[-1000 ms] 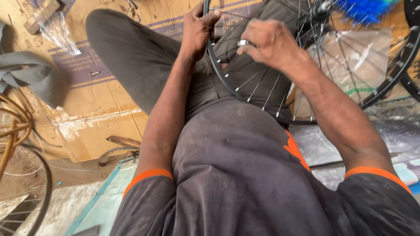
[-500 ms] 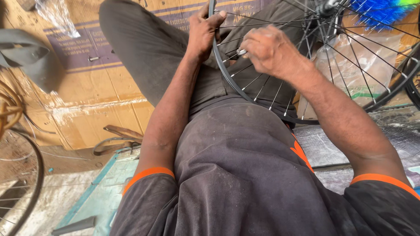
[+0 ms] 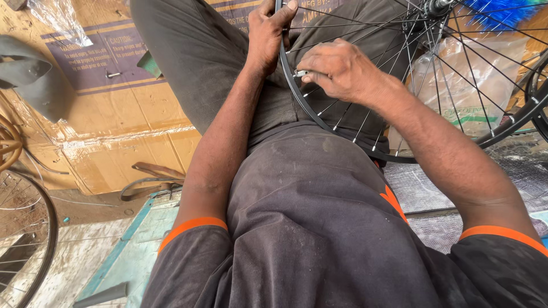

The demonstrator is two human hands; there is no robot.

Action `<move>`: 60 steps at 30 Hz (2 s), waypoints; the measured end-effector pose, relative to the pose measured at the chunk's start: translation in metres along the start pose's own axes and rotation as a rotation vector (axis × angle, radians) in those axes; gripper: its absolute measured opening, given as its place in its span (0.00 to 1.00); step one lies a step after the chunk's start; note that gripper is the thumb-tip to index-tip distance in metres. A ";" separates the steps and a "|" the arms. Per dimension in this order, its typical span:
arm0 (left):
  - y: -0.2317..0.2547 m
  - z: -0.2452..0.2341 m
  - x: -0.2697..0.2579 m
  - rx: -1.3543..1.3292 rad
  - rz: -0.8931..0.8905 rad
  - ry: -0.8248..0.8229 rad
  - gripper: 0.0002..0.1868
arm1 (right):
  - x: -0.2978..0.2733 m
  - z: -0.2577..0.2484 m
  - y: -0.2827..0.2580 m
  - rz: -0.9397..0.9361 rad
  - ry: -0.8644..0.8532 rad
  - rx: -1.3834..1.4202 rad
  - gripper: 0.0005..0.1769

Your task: The person sits on the floor and uses a spoke wrench to tighten the nipples on a bicycle wheel rim. They rotate the wheel to access different spokes and continue the tightening process systematically.

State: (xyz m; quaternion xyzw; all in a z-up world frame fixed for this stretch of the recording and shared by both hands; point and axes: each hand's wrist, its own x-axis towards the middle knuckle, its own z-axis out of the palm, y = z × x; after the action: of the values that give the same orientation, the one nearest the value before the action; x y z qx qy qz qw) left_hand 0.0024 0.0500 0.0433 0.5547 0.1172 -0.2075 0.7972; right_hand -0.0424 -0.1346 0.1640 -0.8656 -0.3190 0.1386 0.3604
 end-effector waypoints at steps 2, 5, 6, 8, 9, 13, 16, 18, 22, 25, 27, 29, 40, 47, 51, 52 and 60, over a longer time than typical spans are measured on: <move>0.000 -0.001 0.001 0.010 -0.012 0.008 0.15 | 0.003 -0.002 0.004 0.072 -0.090 0.021 0.09; 0.001 -0.001 0.003 0.030 -0.019 0.011 0.16 | 0.007 -0.005 0.007 0.117 -0.096 0.009 0.11; 0.001 -0.002 0.004 0.025 -0.024 0.011 0.16 | 0.010 -0.004 0.008 0.151 -0.099 -0.001 0.12; 0.004 -0.003 0.008 0.024 -0.021 0.011 0.16 | 0.021 0.002 0.010 0.208 -0.102 -0.025 0.14; 0.004 -0.003 0.008 0.026 -0.020 0.009 0.17 | 0.027 0.007 0.012 0.331 -0.204 -0.078 0.16; 0.003 -0.003 0.008 0.094 -0.014 0.017 0.16 | 0.048 0.026 0.020 0.631 -0.445 -0.186 0.19; 0.004 -0.002 0.011 0.001 -0.004 0.013 0.14 | 0.048 0.019 0.025 0.538 -0.389 -0.196 0.19; 0.003 0.001 0.015 -0.024 -0.007 0.011 0.14 | 0.040 0.005 0.028 0.444 -0.312 -0.137 0.18; 0.002 -0.001 0.018 -0.061 -0.049 0.031 0.19 | 0.016 -0.020 0.024 0.271 -0.176 0.030 0.10; 0.011 0.002 0.024 0.046 -0.018 0.034 0.22 | 0.010 -0.028 0.018 0.110 -0.031 0.009 0.09; 0.017 0.003 0.023 0.110 0.029 0.012 0.25 | 0.006 -0.025 0.012 0.025 0.043 -0.031 0.10; 0.024 0.006 0.024 0.100 0.019 0.007 0.25 | 0.005 -0.022 0.007 -0.041 0.090 -0.088 0.12; 0.047 0.024 0.025 -0.019 -0.105 0.000 0.20 | -0.003 -0.026 -0.006 -0.031 0.213 -0.151 0.15; 0.037 0.034 0.022 -0.076 -0.093 0.072 0.28 | -0.017 -0.031 -0.005 0.030 0.228 -0.084 0.14; 0.031 0.030 0.020 -0.045 -0.068 0.071 0.29 | -0.014 -0.026 -0.011 -0.028 0.233 -0.116 0.14; 0.029 0.028 0.020 -0.042 -0.063 0.074 0.29 | -0.012 -0.025 -0.012 -0.043 0.234 -0.114 0.14; 0.021 0.028 0.019 -0.098 -0.067 0.097 0.30 | -0.013 -0.014 -0.014 -0.105 0.246 -0.175 0.13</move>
State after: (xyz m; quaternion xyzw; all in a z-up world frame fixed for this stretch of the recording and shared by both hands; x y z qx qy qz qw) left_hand 0.0277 0.0259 0.0627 0.5201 0.1842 -0.2010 0.8094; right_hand -0.0517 -0.1427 0.1844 -0.8862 -0.3282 -0.0161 0.3266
